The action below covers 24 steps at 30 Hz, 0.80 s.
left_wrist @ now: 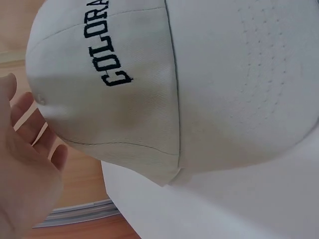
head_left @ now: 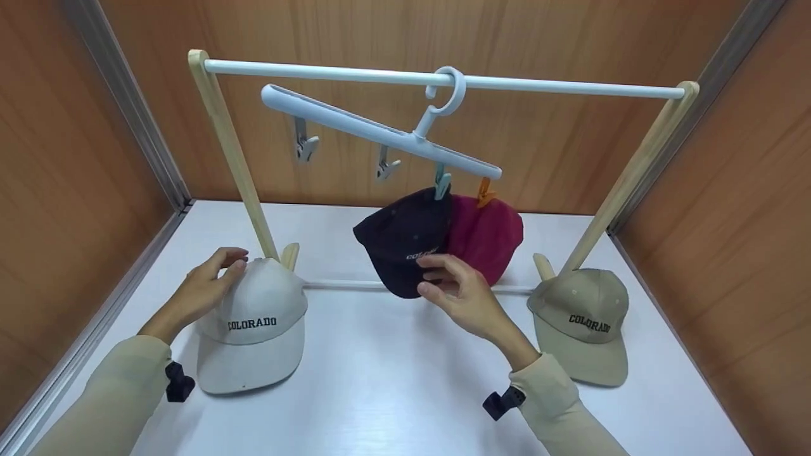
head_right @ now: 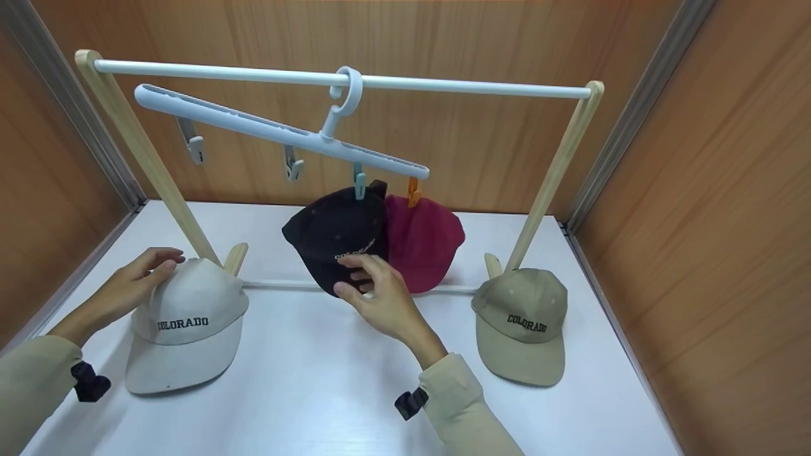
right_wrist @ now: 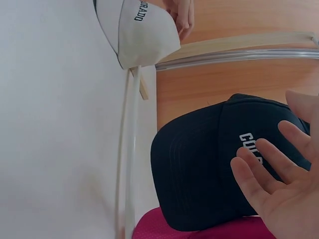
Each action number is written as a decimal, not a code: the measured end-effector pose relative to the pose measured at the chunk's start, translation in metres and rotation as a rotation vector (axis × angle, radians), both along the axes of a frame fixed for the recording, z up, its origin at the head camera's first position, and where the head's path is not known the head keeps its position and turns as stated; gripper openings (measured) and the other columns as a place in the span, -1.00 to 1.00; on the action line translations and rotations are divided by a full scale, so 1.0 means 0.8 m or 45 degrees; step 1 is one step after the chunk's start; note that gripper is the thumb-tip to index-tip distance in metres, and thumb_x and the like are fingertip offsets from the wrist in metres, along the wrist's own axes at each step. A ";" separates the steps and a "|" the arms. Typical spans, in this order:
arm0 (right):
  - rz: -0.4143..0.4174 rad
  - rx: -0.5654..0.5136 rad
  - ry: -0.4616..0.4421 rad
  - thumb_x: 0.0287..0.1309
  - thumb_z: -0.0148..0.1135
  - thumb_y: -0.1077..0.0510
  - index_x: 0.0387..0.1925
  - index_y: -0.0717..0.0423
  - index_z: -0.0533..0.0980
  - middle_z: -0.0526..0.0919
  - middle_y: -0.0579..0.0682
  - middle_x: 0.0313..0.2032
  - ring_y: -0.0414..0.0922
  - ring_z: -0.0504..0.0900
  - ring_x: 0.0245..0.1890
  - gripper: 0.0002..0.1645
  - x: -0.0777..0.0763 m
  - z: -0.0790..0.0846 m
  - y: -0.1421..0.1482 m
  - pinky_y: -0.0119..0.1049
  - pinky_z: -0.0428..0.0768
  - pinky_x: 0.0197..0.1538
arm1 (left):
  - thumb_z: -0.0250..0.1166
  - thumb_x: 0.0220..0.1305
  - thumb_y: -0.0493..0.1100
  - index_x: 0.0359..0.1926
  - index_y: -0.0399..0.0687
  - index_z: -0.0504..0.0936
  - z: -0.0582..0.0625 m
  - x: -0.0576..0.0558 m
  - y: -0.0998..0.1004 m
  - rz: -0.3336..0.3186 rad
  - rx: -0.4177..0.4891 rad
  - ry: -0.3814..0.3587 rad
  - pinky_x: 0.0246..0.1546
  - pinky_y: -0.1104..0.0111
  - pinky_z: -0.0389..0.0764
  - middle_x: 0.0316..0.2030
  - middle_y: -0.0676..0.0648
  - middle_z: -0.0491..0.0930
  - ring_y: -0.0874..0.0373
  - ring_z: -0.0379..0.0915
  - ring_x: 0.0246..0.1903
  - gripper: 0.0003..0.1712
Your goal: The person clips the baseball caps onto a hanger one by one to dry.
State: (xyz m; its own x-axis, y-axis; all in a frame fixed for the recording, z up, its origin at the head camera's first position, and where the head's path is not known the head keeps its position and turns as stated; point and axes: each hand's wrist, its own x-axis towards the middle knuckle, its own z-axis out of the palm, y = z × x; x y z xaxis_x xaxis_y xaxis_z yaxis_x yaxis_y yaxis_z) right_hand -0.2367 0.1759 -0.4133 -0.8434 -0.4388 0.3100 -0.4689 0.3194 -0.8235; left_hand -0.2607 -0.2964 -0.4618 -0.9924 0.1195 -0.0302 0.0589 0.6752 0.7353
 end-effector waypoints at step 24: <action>0.033 0.017 0.003 0.44 0.38 0.10 0.35 0.25 0.49 0.58 0.24 0.29 0.19 0.63 0.25 -0.43 -0.003 -0.017 -0.005 0.00 0.62 0.30 | -0.09 0.69 0.26 0.44 -0.17 0.37 -0.009 -0.006 -0.001 0.032 0.076 -0.075 0.30 -0.31 0.38 0.36 -0.37 0.44 -0.36 0.37 0.34 -0.32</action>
State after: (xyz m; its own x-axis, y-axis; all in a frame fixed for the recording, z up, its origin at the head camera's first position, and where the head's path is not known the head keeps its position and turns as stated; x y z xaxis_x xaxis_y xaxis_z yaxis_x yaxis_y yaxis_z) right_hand -0.2389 0.1722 -0.4266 -0.8310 -0.4645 0.3061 -0.4793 0.3185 -0.8178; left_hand -0.2658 -0.2969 -0.4691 -0.9918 0.0979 -0.0825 -0.0023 0.6309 0.7758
